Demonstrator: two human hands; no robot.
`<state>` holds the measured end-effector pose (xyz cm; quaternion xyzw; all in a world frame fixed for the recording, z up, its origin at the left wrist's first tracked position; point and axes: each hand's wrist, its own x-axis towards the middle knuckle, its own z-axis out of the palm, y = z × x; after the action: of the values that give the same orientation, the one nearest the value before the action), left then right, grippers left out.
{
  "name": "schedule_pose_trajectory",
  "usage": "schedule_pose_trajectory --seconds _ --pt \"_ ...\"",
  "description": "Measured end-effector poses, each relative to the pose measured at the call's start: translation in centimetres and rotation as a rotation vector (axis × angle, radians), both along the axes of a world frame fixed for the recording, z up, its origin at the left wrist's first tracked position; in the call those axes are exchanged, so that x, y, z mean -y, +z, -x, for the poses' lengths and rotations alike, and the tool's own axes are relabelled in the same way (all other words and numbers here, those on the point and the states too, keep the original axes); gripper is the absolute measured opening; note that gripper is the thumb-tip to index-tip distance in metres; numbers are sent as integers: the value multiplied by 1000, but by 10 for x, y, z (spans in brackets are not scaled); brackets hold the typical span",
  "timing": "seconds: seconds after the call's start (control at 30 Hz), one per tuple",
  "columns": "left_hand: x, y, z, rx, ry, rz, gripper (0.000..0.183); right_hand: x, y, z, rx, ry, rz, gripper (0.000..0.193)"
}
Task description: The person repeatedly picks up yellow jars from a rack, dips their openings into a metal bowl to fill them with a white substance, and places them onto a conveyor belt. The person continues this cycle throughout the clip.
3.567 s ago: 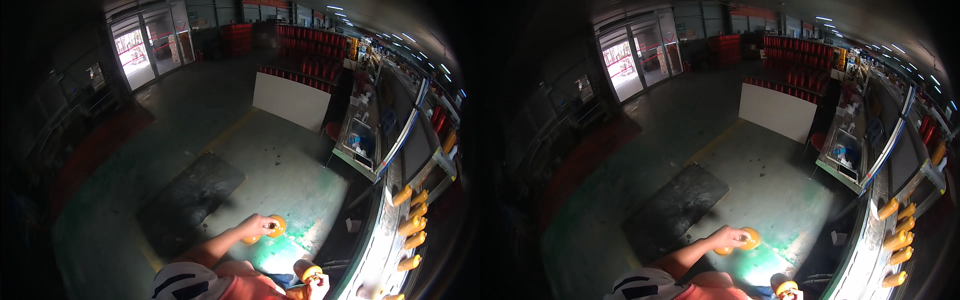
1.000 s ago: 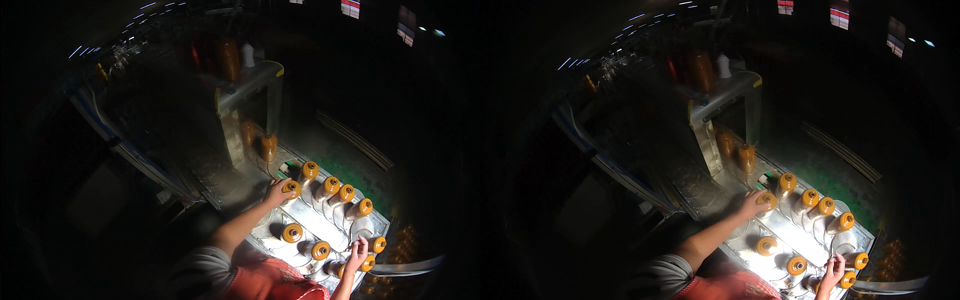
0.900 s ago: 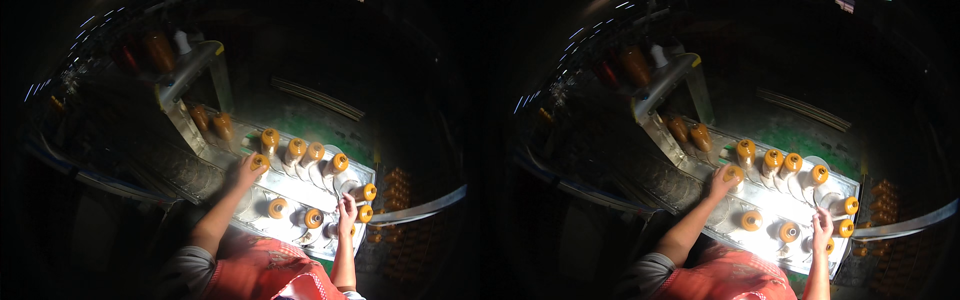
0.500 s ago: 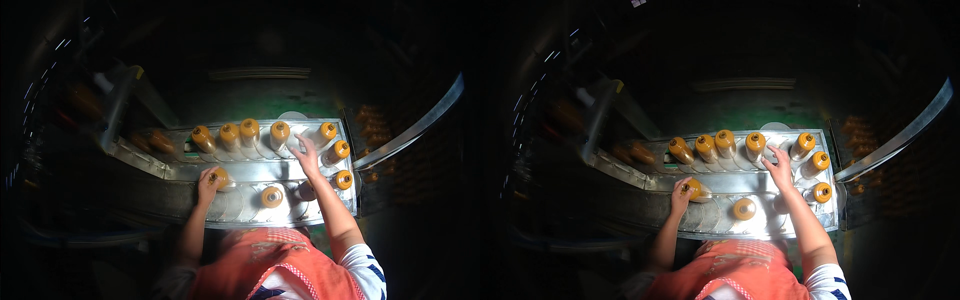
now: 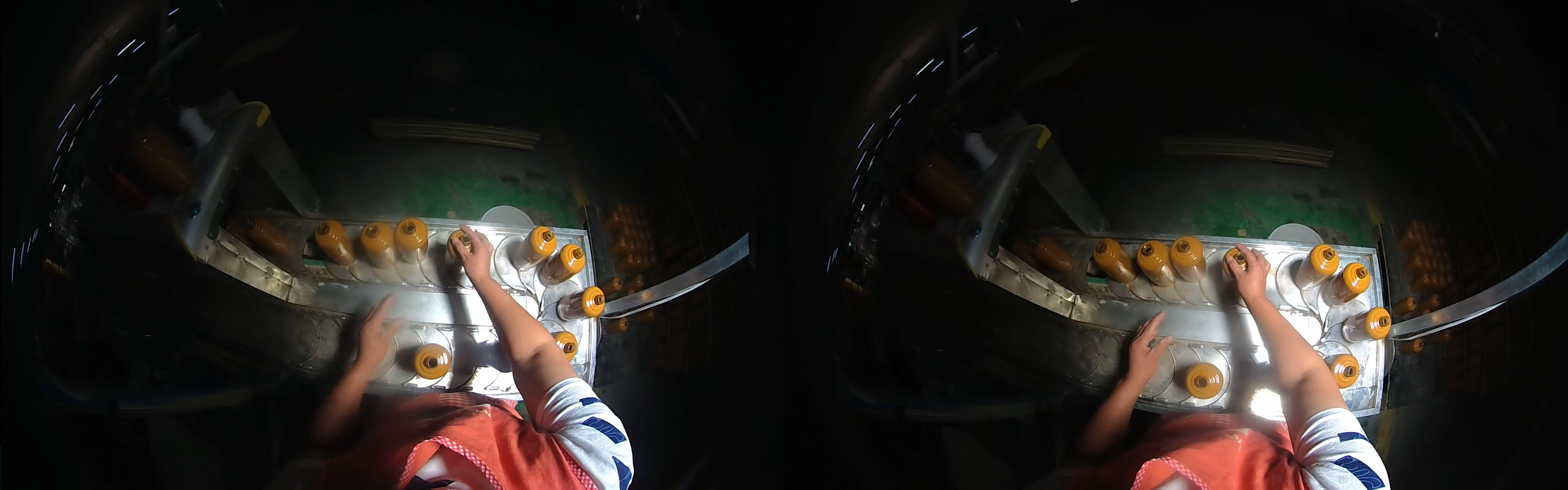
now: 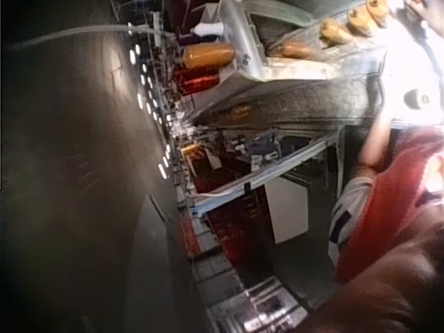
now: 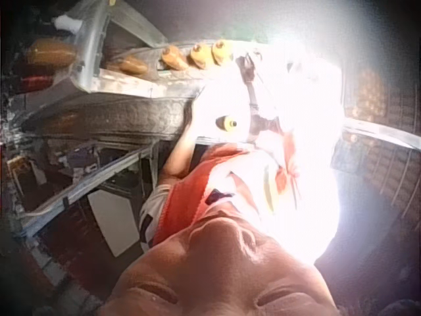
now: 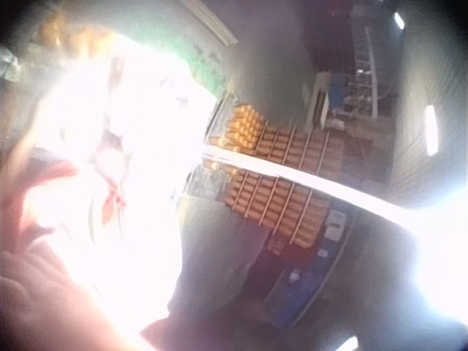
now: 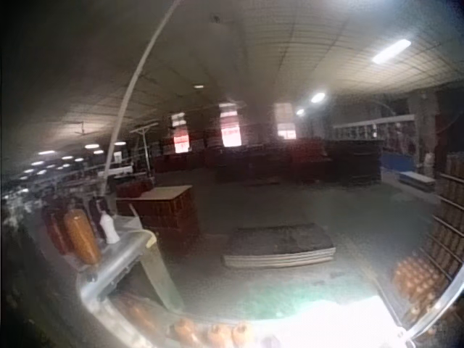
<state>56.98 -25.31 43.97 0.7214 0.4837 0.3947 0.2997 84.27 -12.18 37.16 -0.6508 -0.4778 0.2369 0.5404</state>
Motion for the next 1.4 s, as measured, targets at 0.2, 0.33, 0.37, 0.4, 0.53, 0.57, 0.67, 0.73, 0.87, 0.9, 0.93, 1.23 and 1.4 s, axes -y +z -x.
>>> schedule_pose_trajectory --seconds 0.2,0.33,0.37,0.4,0.53,0.57,0.67,0.73,0.87,0.9,0.93,1.23,1.4 --pt "-141 26 -61 -113 73 -210 53 13 2 -19 58 -187 -269 35" --pt "-179 23 -74 -348 132 -230 46 17 21 -32 73 -152 -170 44" --pt "-181 23 -73 -253 108 -229 43 19 26 -37 69 -93 -150 47" --pt "-182 22 -69 -218 136 -122 41 20 31 -37 55 -65 -112 49" --pt "-173 24 -60 -134 101 -100 39 53 58 -46 68 107 -75 66" --pt "-171 24 -59 -110 85 -100 38 72 67 -51 116 102 -209 62" --pt "-163 27 -62 -138 70 -40 39 142 98 -81 -48 256 -297 54" --pt "-160 31 -63 -173 53 -45 41 186 120 -97 -138 304 -239 49" --pt "-140 43 -68 -118 229 -168 53 290 129 -150 -120 146 -157 36" --pt "-125 48 -70 -128 271 -312 53 317 126 -165 -153 95 -150 36" --pt "-108 55 -76 28 297 -301 48 342 121 -178 -188 44 -150 36" --pt "165 78 -279 463 -55 51 17 532 32 -291 -462 -302 -140 41" --pt "311 30 -449 385 -362 248 14 641 -22 -384 -612 -290 -225 40"
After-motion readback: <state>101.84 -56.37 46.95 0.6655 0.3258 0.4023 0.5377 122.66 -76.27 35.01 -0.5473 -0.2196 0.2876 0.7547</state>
